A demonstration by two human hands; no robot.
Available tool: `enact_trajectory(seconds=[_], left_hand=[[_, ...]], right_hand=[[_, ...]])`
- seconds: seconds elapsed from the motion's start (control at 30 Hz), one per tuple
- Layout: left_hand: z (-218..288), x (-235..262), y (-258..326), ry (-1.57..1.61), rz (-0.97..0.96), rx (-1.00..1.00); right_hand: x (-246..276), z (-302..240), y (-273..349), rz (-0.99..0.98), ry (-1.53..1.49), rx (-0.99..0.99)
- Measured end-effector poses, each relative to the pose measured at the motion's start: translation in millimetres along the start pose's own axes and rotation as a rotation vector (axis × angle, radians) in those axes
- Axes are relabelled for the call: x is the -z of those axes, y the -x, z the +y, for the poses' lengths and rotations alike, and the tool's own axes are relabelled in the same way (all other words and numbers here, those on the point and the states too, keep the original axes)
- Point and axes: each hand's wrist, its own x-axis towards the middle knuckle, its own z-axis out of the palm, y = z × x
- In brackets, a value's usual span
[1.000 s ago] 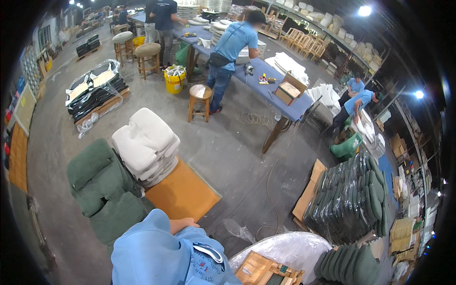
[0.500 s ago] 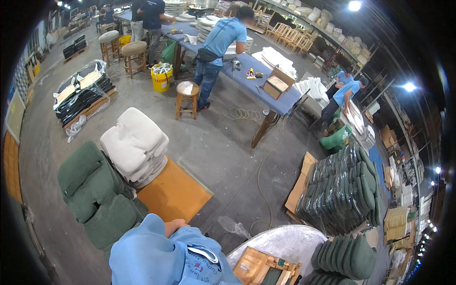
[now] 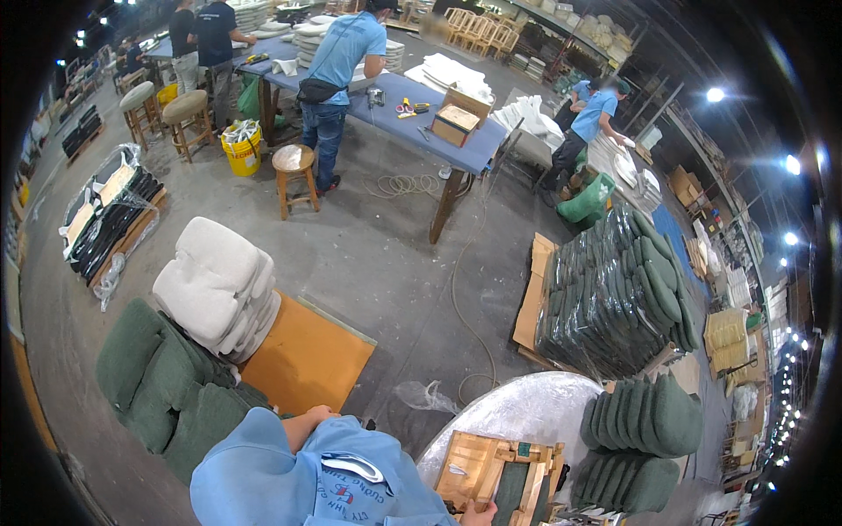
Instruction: The person assembles a wooden frame by attaching green fabric panels using a pneumatic staple gun. They position the fabric, clamp the frame, and drive staples into the wood, repeating the process for multiple sections.
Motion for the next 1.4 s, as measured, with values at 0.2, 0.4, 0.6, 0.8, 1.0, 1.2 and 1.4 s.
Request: enact_trajectory(seconds=[0.2,0.4,0.6,0.8,1.0,1.2,1.4], left_hand=[[-3.0,-2.4,-12.5,-0.074,-0.002,-0.045],[-24.6,-5.1,-24.1,-0.053,-0.009,-0.021],[-8.9,-13.2,-21.8,-0.022,0.026,-0.047],[-17.5,2.3,-19.0,-0.103,-0.010,-0.163],[-36.6,17.2,13.2,-0.176,0.031,-0.119],[-54.6,38.3,34.7,-0.031,0.138,0.035],[-91.0,40.6,44.1,0.007,0.206,0.044]], right_hand=[[6.6,-4.1,7.7,-0.054,-0.089,0.029],[3.5,5.6,5.3,-0.101,-0.119,0.085],[7.2,1.5,8.5,-0.029,-0.005,0.085],[17.1,-19.1,10.5,-0.057,-0.074,0.077],[9.4,-22.9,19.9,-0.015,-0.041,0.123],[21.1,-52.2,8.7,0.014,-0.029,0.188],[14.6,-62.7,-0.4,0.018,-0.039,0.229]])
